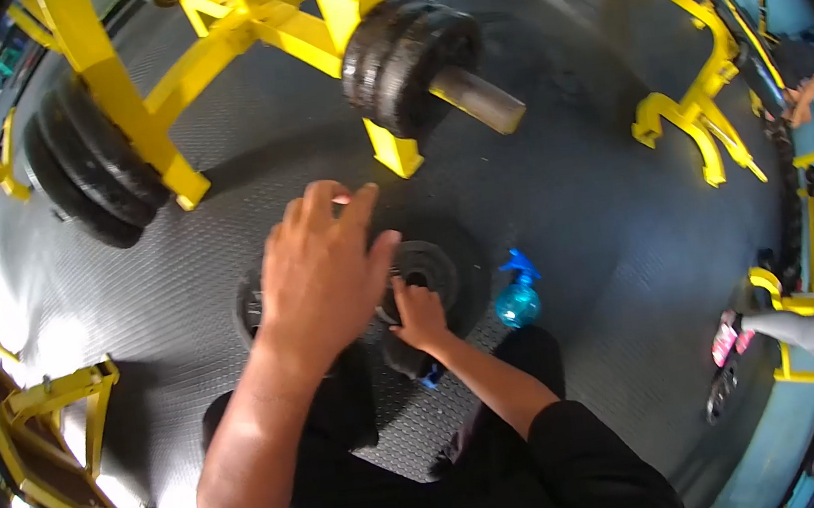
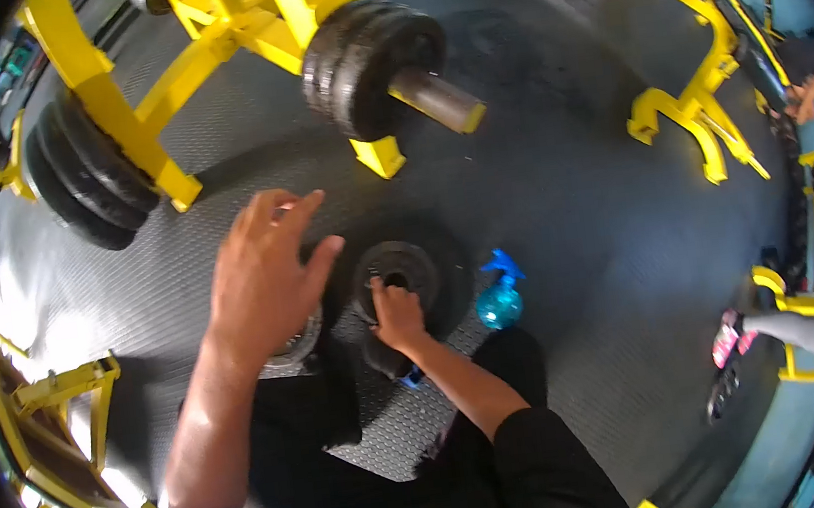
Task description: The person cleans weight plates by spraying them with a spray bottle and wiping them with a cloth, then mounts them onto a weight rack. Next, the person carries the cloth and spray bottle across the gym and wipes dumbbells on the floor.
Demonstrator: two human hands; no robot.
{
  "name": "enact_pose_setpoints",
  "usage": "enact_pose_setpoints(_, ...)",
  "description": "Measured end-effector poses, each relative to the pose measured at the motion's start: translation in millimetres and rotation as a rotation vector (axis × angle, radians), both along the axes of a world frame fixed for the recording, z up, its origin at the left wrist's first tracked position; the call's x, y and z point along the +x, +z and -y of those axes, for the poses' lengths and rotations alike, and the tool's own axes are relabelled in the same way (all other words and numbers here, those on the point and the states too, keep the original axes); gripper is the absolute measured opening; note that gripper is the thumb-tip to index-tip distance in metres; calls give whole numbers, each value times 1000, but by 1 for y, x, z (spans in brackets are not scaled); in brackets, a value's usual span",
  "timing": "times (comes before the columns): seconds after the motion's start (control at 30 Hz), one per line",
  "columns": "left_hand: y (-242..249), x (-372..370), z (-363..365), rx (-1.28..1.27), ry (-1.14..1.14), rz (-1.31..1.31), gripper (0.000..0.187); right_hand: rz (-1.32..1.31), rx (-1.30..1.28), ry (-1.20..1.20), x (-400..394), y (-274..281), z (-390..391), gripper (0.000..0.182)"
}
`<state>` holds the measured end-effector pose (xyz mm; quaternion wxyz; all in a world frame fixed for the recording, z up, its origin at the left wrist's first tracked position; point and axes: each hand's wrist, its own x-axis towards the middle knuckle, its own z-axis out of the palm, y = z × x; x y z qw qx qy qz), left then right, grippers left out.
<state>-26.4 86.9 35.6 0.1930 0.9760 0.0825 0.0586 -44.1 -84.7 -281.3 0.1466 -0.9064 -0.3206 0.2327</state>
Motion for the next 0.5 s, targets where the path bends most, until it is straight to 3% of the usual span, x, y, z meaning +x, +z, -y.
enact_pose_setpoints(0.07,1,-3,3,-23,-30,12,45,173,316,-55,-17,-22,13,78)
enact_pose_setpoints(0.1,2,-6,4,-8,-35,17,45,184,284,-74,-15,-12,27,78)
enact_pose_setpoints(0.17,2,-16,5,12,-38,24,45,199,402,-306,6,27,32,59)
enact_pose_setpoints(0.23,4,-23,6,9,-35,30,45,430,396,-592,39,22,72,47)
enact_pose_setpoints(0.3,9,-30,5,23,-23,46,46,461,15,-821,64,22,122,63)
enact_pose_setpoints(0.37,7,-36,4,6,-47,10,47,31,-211,-1131,79,14,148,86)
enact_pose_setpoints(0.43,1,-40,0,5,-58,5,48,-231,-103,-1068,93,-7,177,103)
enact_pose_setpoints(0.5,-1,-43,0,30,-57,-74,53,-292,101,-1047,90,-1,171,101)
